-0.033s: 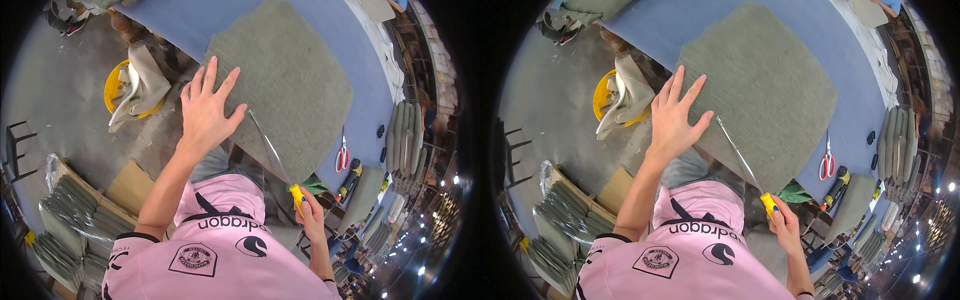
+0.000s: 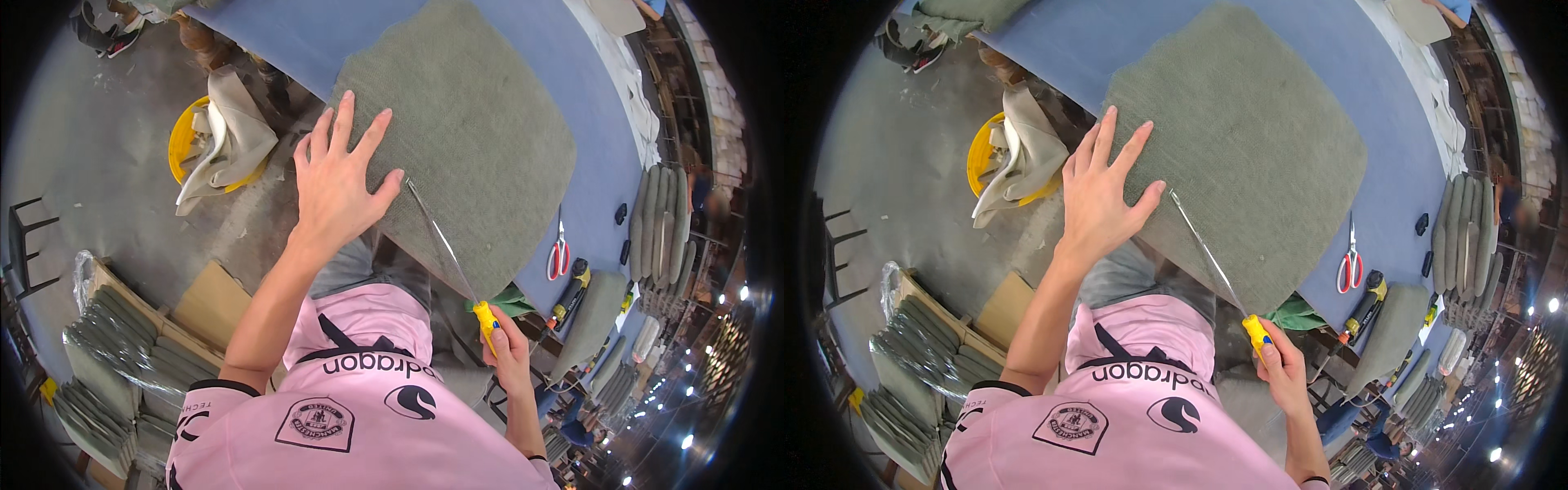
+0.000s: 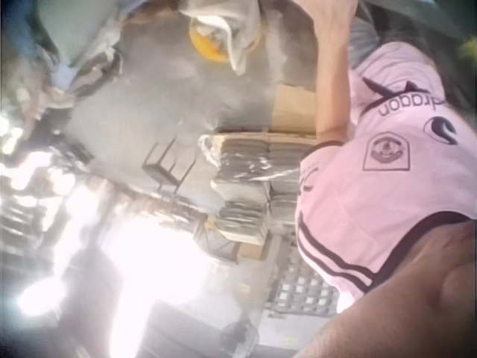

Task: The person folds fabric over a cushion, staples the edges with a staple gun, and trims excess fabric with scissors. The person repeats this process on multiple cushions at a workbench.

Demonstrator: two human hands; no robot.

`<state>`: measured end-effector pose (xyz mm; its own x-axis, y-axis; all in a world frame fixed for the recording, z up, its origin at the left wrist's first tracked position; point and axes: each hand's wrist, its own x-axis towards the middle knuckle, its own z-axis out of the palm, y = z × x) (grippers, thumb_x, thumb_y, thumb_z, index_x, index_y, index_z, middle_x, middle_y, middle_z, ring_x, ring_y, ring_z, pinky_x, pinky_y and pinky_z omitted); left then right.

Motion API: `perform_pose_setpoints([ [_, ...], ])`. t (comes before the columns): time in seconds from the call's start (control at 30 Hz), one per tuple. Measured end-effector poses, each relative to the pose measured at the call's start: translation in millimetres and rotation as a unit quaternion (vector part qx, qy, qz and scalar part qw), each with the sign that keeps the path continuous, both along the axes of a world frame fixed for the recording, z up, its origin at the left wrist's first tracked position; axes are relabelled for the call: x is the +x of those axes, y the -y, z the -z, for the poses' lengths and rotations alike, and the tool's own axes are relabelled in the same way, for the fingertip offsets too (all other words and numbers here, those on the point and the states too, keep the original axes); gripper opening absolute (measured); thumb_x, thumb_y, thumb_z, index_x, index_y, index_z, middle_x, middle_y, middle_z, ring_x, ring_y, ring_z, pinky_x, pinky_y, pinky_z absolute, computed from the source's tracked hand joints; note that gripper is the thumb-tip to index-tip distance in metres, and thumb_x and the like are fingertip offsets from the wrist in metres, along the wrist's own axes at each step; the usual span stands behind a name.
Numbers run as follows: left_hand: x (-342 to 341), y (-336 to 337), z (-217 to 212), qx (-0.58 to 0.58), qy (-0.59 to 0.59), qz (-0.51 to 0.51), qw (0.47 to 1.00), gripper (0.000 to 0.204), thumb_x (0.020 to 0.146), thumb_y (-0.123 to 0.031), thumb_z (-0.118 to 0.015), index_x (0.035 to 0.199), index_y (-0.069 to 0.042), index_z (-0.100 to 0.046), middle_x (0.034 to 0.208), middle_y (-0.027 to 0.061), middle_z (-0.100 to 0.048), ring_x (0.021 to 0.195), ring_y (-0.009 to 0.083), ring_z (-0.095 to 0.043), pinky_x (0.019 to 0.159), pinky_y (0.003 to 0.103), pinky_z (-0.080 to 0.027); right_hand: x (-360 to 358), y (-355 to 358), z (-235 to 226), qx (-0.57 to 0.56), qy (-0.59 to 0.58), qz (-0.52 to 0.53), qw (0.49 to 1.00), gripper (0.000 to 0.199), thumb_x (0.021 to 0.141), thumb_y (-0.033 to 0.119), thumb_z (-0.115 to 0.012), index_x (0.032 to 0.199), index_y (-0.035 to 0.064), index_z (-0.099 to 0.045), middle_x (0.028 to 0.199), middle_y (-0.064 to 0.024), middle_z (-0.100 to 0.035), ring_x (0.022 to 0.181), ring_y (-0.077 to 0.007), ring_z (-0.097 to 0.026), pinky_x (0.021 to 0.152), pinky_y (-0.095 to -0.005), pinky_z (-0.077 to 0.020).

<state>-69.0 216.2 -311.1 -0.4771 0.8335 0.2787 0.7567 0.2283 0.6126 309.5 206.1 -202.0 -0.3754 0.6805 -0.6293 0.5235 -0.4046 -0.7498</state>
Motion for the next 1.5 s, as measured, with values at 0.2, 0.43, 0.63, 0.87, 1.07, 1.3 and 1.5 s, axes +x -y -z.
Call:
perform_pose_setpoints([
  [0.2,-0.3,-2.7,-2.5,-0.028,0.015,-0.008,0.999,0.080,0.085,-0.043,-0.085,0.157,-0.027,-0.057,0.173,0.0180,-0.037,0.143,0.0406,-0.049,0.111,0.055,-0.042,-10.3,-10.4,-17.8,-0.072,0.013,0.043,0.996,0.058,0.115,0.039,-0.056,0.158,0.0023,-0.049,0.096,-0.0074,-0.063,0.054,-0.0046,-0.040,0.046,-0.0219,-0.0280],
  [0.43,-1.4,-4.4,-4.9,-0.040,0.032,-0.013,0.999,0.081,0.083,-0.041,-0.088,0.156,-0.028,-0.057,0.173,0.0157,-0.037,0.138,0.0390,-0.051,0.105,0.052,-0.045,-26.3,-14.8,-51.3,-0.114,0.065,0.049,0.990,0.056,0.116,0.041,-0.054,0.157,0.0043,-0.048,0.092,-0.0075,-0.062,0.052,-0.0041,-0.038,0.044,-0.0220,-0.0271],
  [0.63,-1.1,-5.0,-4.8,-0.052,0.040,-0.010,0.998,0.081,0.082,-0.040,-0.089,0.156,-0.028,-0.057,0.173,0.0133,-0.037,0.138,0.0372,-0.050,0.104,0.050,-0.045,-47.6,-15.5,-74.2,-0.173,0.082,0.073,0.979,0.056,0.116,0.042,-0.052,0.159,0.0053,-0.046,0.092,-0.0078,-0.062,0.052,-0.0048,-0.041,0.044,-0.0222,-0.0274],
  [0.87,-3.9,-7.3,-2.1,-0.053,0.061,-0.004,0.997,0.083,0.080,-0.038,-0.089,0.156,-0.027,-0.057,0.172,0.0160,-0.038,0.135,0.0374,-0.052,0.102,0.053,-0.044,-39.9,-31.6,-47.9,-0.330,-0.061,0.073,0.939,0.057,0.113,0.036,-0.058,0.161,0.0070,-0.047,0.094,-0.0052,-0.064,0.057,-0.0088,-0.050,0.049,-0.0250,-0.0353],
  [1.07,-4.6,-6.9,-6.2,-0.057,0.041,-0.002,0.998,0.080,0.084,-0.042,-0.087,0.156,-0.027,-0.056,0.173,0.0144,-0.038,0.137,0.0370,-0.052,0.102,0.050,-0.044,-13.7,-56.8,19.2,0.324,0.185,-0.279,0.885,0.046,0.106,0.017,-0.070,0.150,0.0085,-0.062,0.089,0.0007,-0.061,0.066,-0.0056,-0.056,0.056,-0.0218,-0.0402],
  [1.3,-0.3,-10.1,-15.9,-0.072,0.060,-0.021,0.995,0.078,0.085,-0.044,-0.087,0.155,-0.027,-0.056,0.171,0.0172,-0.040,0.137,0.0376,-0.053,0.105,0.054,-0.044,3.5,-70.5,0.4,-0.140,0.038,-0.044,0.988,0.052,0.109,0.021,-0.067,0.157,0.0061,-0.054,0.087,-0.0010,-0.061,0.064,-0.0017,-0.045,0.052,-0.0204,-0.0336],
  [1.5,0.6,-9.8,-17.8,-0.079,0.061,-0.025,0.995,0.078,0.086,-0.046,-0.086,0.155,-0.027,-0.055,0.171,0.0170,-0.040,0.137,0.0380,-0.053,0.108,0.055,-0.042,-11.2,-62.1,-4.3,-0.054,0.069,-0.058,0.994,0.051,0.107,0.025,-0.070,0.152,0.0048,-0.059,0.083,0.0041,-0.058,0.065,-0.0013,-0.044,0.052,-0.0203,-0.0330],
])
